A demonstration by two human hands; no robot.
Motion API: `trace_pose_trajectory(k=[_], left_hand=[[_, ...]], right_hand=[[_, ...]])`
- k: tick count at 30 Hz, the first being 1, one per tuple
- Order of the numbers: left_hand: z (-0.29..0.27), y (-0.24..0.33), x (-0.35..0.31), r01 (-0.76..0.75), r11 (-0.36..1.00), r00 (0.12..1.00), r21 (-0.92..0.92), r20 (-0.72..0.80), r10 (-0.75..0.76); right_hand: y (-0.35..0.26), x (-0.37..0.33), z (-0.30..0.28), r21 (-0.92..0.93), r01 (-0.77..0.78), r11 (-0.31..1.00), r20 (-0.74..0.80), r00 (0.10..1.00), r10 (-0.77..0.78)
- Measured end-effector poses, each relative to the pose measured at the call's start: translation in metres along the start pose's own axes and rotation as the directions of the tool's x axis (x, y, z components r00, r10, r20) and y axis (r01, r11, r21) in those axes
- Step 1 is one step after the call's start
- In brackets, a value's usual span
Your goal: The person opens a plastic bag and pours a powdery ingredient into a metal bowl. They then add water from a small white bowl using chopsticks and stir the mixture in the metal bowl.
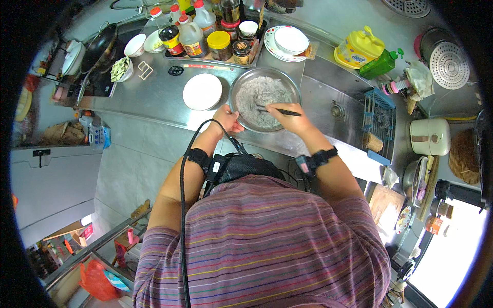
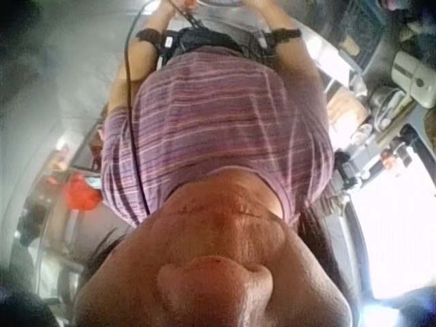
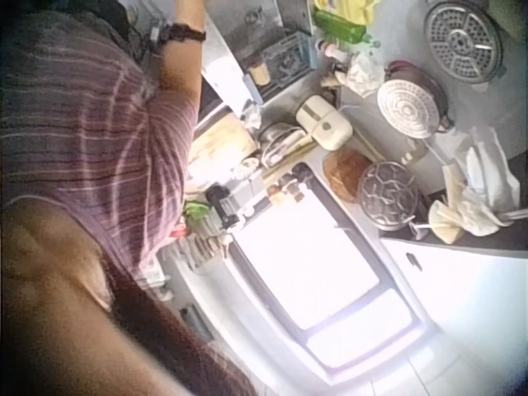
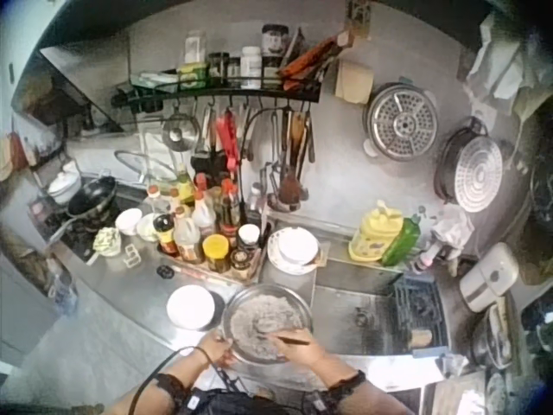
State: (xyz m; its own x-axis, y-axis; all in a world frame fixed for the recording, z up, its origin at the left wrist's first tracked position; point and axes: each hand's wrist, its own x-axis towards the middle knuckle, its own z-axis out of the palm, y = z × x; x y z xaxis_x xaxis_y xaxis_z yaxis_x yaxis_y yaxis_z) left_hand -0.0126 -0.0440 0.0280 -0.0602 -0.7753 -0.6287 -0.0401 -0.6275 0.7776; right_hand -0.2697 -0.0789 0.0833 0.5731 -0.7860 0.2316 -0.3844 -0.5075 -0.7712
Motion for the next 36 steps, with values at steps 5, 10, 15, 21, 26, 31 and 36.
trace_pose_trajectory(k=[5, 10, 15, 21, 26, 31, 36], left_hand=[[-0.003, -0.001, 0.001, -0.012, 1.000, 0.999, -0.024, 0.033, 0.013], [-0.001, -0.001, 0.005, 0.013, 1.000, 1.000, -0.001, 0.004, -0.013], [-0.005, -0.005, 0.006, -0.014, 0.997, 0.999, -0.074, 0.048, 0.018], [-0.006, -0.002, 0.012, 0.022, 1.000, 0.999, -0.005, 0.034, -0.022], [-0.009, -0.003, 0.011, -0.025, 0.998, 0.996, -0.063, 0.088, 0.030], [-0.006, -0.001, 0.015, 0.003, 0.999, 0.997, -0.036, 0.079, 0.000], [-0.005, 0.003, 0.008, -0.019, 0.996, 0.996, -0.084, 0.080, 0.025]], right_hand=[[0.013, 0.008, -0.025, 0.096, -0.565, 0.819, -0.215, 0.792, 0.571], [0.011, 0.018, 0.006, 0.015, -0.098, 0.995, -0.067, 0.993, 0.099], [0.012, 0.009, -0.027, 0.139, -0.492, 0.859, 0.012, 0.868, 0.496], [0.014, 0.022, 0.001, 0.099, -0.108, 0.989, -0.063, 0.991, 0.114], [0.029, 0.012, -0.024, 0.132, -0.507, 0.852, 0.042, 0.861, 0.506], [0.026, 0.031, -0.008, 0.061, -0.228, 0.972, -0.193, 0.952, 0.236], [0.005, 0.016, 0.007, 0.099, -0.136, 0.986, 0.027, 0.991, 0.134]])
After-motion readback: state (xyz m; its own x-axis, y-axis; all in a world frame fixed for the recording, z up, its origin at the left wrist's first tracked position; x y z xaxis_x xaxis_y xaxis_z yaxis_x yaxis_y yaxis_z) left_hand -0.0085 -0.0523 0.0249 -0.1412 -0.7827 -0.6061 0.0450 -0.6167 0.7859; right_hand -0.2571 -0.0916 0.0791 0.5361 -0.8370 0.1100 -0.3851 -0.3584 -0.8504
